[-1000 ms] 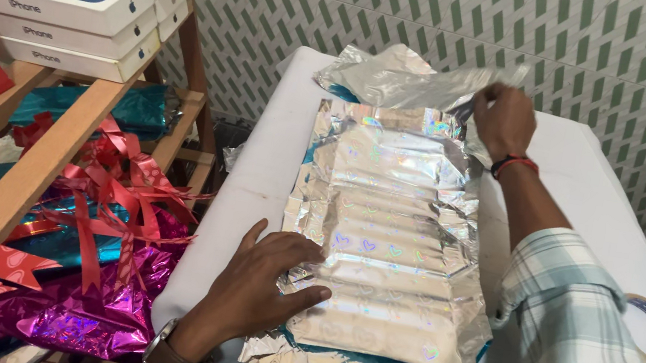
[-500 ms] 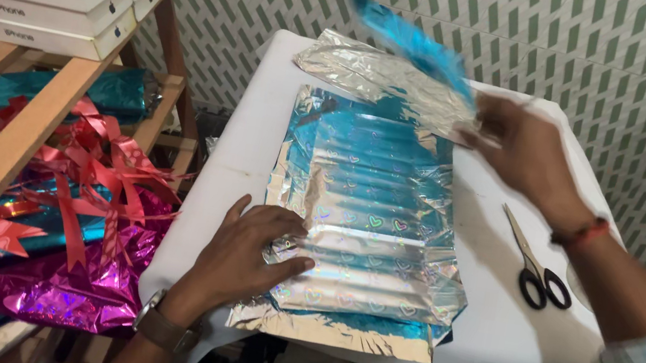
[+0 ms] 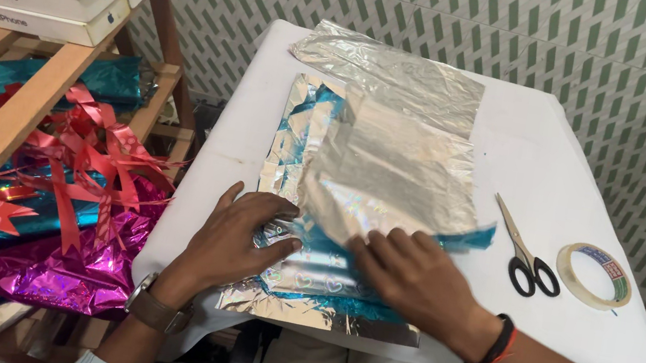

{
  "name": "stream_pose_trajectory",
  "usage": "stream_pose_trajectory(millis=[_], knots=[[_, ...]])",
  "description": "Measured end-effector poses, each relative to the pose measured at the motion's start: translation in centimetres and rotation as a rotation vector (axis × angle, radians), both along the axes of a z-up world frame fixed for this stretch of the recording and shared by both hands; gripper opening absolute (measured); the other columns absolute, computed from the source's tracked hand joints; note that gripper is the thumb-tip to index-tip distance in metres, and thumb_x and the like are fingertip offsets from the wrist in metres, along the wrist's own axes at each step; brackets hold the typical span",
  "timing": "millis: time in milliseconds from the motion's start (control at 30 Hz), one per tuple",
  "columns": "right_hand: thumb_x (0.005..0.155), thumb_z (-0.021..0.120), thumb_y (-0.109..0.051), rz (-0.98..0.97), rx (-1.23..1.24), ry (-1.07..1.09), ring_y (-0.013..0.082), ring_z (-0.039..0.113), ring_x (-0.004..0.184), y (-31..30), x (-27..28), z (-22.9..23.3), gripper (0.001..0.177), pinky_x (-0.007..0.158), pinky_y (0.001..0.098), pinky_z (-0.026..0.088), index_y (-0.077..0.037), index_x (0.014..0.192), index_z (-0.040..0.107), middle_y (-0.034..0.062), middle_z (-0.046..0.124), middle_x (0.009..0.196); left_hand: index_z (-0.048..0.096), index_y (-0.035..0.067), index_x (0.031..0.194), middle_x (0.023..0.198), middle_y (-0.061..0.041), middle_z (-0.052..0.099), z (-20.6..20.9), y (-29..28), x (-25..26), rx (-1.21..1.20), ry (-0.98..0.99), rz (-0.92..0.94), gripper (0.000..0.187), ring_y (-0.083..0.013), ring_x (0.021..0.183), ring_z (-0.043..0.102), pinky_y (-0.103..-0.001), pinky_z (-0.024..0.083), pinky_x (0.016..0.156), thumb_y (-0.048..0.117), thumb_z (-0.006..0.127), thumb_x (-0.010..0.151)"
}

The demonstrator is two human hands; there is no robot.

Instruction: The person ties red ribbons into bows using tape and scissors, then stacks iPhone boxes on a wooden rack. They handle multiple sheets of metallic wrapping paper, folding and arranging them on the table.

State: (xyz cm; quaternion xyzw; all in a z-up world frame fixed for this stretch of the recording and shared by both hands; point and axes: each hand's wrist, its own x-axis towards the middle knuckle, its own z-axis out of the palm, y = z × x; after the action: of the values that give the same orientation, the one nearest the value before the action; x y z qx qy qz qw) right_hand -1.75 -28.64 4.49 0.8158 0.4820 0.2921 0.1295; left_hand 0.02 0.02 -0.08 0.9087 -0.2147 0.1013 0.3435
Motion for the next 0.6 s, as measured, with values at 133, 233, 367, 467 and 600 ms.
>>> stream_pose_trajectory(millis=[133, 233, 367, 467, 600], knots=[[0.085, 0.066, -0.019, 0.077, -0.042, 0.062, 0.0203, 0.062, 0.084, 1.6, -1.8, -0.7, 0.043, 0.066, 0.0312, 0.051, 0.001, 0.123, 0.065, 0.0081, 0.065, 0.099, 0.052, 0.006, 0.135, 0.13, -0.016, 0.064, -0.2, 0.2, 0.2, -0.049, -0.012, 0.005, 0.065, -0.0288, 0.127, 0.058, -0.052, 0.021, 0.122, 0.03, 0.074, 0.078], [0.087, 0.074, -0.033, 0.115, 0.1, 0.249, 0.0195, 0.063, 0.074, 2.4, -2.7, -0.3, 0.045, 0.058, 0.0322, 0.051, -0.002, 0.118, 0.067, 0.0054, 0.065, 0.094, 0.045, 0.006, 0.142, 0.139, -0.02, 0.057, -0.2, 0.4, 0.1, -0.211, -0.104, 0.029, 0.068, -0.0367, 0.136, 0.05, -0.047, 0.035, 0.117, 0.018, 0.065, 0.078], [0.082, 0.081, -0.046, 0.104, 0.453, 0.381, 0.0185, 0.064, 0.058, 0.4, -0.5, 1.0, 0.043, 0.05, 0.0318, 0.05, -0.011, 0.107, 0.074, 0.0017, 0.069, 0.08, 0.055, 0.007, 0.14, 0.152, -0.02, 0.048, 0.0, 0.6, -0.2, -0.295, -0.117, 0.011, 0.051, -0.0398, 0.142, 0.044, -0.049, 0.034, 0.116, 0.018, 0.058, 0.09], [0.094, 0.072, -0.031, -0.32, 0.77, 0.45, 0.0161, 0.065, 0.051, -3.6, 6.9, 2.5, 0.021, 0.05, 0.029, 0.049, -0.013, 0.104, 0.076, 0.004, 0.074, 0.076, 0.069, 0.009, 0.127, 0.153, -0.02, 0.048, 0.1, 0.2, -0.1, -0.255, -0.145, 0.032, 0.038, -0.0387, 0.139, 0.046, -0.049, 0.034, 0.115, 0.029, 0.063, 0.096], [0.1, 0.066, -0.033, -0.512, 0.691, 0.348, 0.0296, 0.071, 0.078, -9.6, 18.1, 2.4, 0.032, 0.07, 0.0448, 0.054, -0.006, 0.115, 0.075, 0.0156, 0.074, 0.092, 0.077, 0.009, 0.114, 0.149, -0.02, 0.051, 0.0, 0.1, 0.2, -0.131, -0.153, 0.026, 0.041, -0.0364, 0.138, 0.047, -0.054, 0.026, 0.117, 0.041, 0.07, 0.09]])
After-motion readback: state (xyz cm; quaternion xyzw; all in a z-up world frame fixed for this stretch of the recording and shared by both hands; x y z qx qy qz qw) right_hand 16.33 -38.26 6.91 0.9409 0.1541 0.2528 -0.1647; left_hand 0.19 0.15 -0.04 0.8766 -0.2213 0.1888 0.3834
